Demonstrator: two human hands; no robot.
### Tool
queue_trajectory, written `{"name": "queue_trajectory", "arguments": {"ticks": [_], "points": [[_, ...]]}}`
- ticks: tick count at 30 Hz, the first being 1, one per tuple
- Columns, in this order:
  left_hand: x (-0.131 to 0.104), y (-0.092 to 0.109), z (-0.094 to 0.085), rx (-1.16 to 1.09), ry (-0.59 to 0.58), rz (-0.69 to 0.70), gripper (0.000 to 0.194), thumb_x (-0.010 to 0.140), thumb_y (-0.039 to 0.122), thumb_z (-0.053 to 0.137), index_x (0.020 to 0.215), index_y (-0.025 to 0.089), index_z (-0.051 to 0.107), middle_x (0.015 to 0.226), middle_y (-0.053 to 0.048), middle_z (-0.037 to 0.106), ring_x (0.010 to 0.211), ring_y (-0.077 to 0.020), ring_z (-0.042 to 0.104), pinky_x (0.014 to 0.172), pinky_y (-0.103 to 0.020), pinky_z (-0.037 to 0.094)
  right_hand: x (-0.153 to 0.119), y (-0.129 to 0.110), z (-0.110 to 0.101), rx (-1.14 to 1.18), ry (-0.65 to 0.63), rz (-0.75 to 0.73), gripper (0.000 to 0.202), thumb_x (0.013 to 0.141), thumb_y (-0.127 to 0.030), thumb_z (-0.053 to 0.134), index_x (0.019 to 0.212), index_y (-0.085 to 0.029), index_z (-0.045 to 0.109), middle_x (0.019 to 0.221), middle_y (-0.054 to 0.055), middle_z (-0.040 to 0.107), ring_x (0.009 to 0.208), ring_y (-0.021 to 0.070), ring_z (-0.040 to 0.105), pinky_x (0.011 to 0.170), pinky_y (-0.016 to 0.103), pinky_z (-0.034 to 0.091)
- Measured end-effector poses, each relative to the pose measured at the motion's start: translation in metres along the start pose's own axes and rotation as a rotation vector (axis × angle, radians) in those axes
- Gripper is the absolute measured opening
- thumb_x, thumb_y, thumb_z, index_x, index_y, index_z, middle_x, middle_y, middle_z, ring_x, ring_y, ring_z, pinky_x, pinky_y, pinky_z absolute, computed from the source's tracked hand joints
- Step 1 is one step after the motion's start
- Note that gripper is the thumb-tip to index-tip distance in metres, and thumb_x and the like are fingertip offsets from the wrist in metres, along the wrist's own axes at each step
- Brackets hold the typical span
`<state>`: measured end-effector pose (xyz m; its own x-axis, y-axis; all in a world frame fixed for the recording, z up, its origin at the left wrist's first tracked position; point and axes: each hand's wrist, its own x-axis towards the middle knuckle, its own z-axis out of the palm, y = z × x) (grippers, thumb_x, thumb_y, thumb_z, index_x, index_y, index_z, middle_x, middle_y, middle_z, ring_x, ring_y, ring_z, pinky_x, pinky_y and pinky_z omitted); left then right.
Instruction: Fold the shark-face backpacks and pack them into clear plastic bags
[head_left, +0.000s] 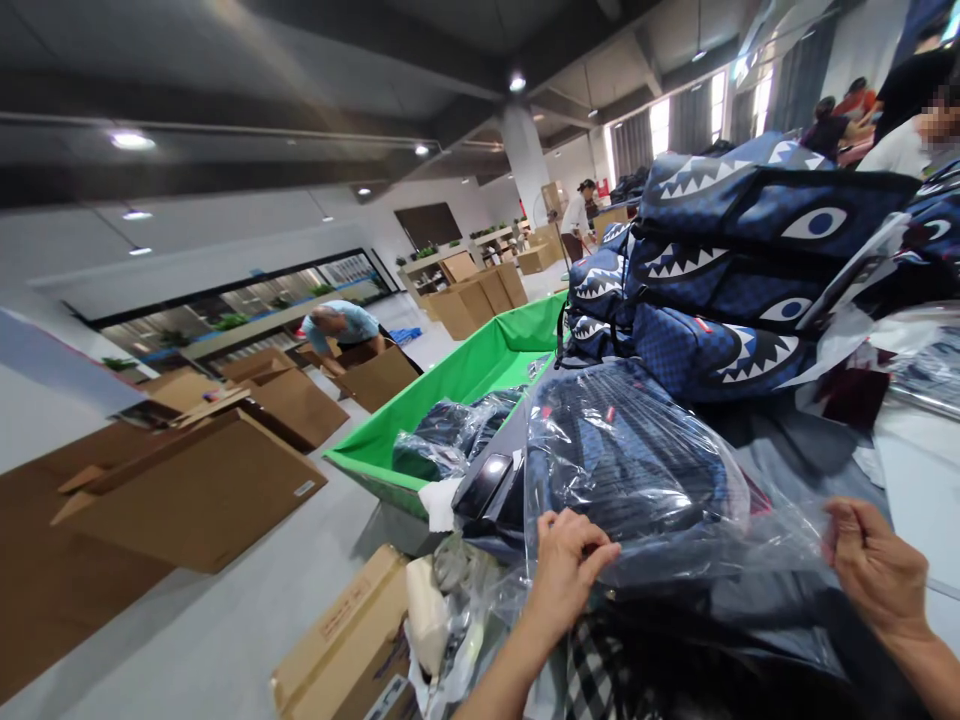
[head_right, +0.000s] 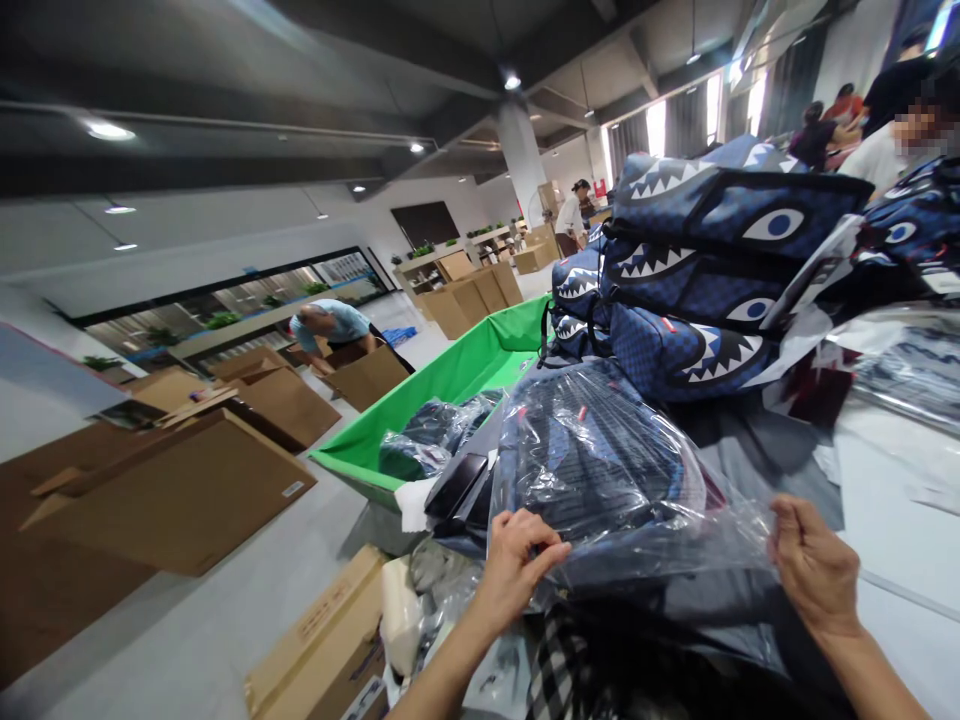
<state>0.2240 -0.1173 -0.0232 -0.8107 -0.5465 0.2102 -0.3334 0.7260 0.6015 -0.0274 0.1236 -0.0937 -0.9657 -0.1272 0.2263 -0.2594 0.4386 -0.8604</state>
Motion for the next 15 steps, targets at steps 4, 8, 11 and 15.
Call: {"name": "queue_trajectory", "arguments": {"ticks": [4, 8, 11, 15], "points": [[0.023, -0.017, 0.002, -0.401, -0.271, -0.323, 0.034, 0.068, 0.049, 0.078, 0.059, 0.017, 0.070, 0.055, 0.002, 0.056, 0.060, -0.0130, 0.045, 0.063, -0.030, 0.033, 0.016, 0.001, 0.016, -0.052, -0.100, -0.108, 0.078, 0.074, -0.095, 0.031, 0.075, -0.023, 0.061, 0.059, 0.006, 0.060, 0.053, 0.0226, 0.057, 0.059, 0.037, 0.041], [0.028, -0.015, 0.003, -0.517, -0.308, -0.423, 0.051, 0.052, 0.064, 0.081, 0.055, 0.016, 0.065, 0.050, 0.003, 0.051, 0.055, -0.0099, 0.038, 0.057, -0.028, 0.028, 0.029, -0.010, 0.034, -0.034, -0.279, 0.018, 0.085, 0.056, -0.107, 0.032, 0.050, -0.024, 0.050, 0.045, 0.004, 0.049, 0.048, 0.0198, 0.051, 0.054, 0.034, 0.036], [0.029, -0.009, 0.001, -0.504, -0.300, -0.446, 0.056, 0.049, 0.069, 0.082, 0.054, 0.016, 0.063, 0.050, 0.003, 0.050, 0.054, -0.0095, 0.037, 0.057, -0.027, 0.028, 0.032, -0.015, 0.016, 0.168, -0.336, 0.260, 0.080, 0.044, -0.102, 0.053, 0.059, -0.023, 0.057, 0.051, 0.005, 0.057, 0.051, 0.0218, 0.057, 0.054, 0.035, 0.045], [0.034, -0.004, -0.002, -0.438, -0.339, -0.419, 0.059, 0.053, 0.074, 0.078, 0.052, 0.016, 0.062, 0.052, 0.000, 0.052, 0.056, -0.0110, 0.040, 0.059, -0.027, 0.031, 0.032, 0.011, -0.075, 0.143, -0.205, 0.328, 0.069, 0.041, -0.084, 0.067, 0.073, -0.023, 0.066, 0.074, 0.013, 0.071, 0.064, 0.0301, 0.066, 0.062, 0.046, 0.053]]}}
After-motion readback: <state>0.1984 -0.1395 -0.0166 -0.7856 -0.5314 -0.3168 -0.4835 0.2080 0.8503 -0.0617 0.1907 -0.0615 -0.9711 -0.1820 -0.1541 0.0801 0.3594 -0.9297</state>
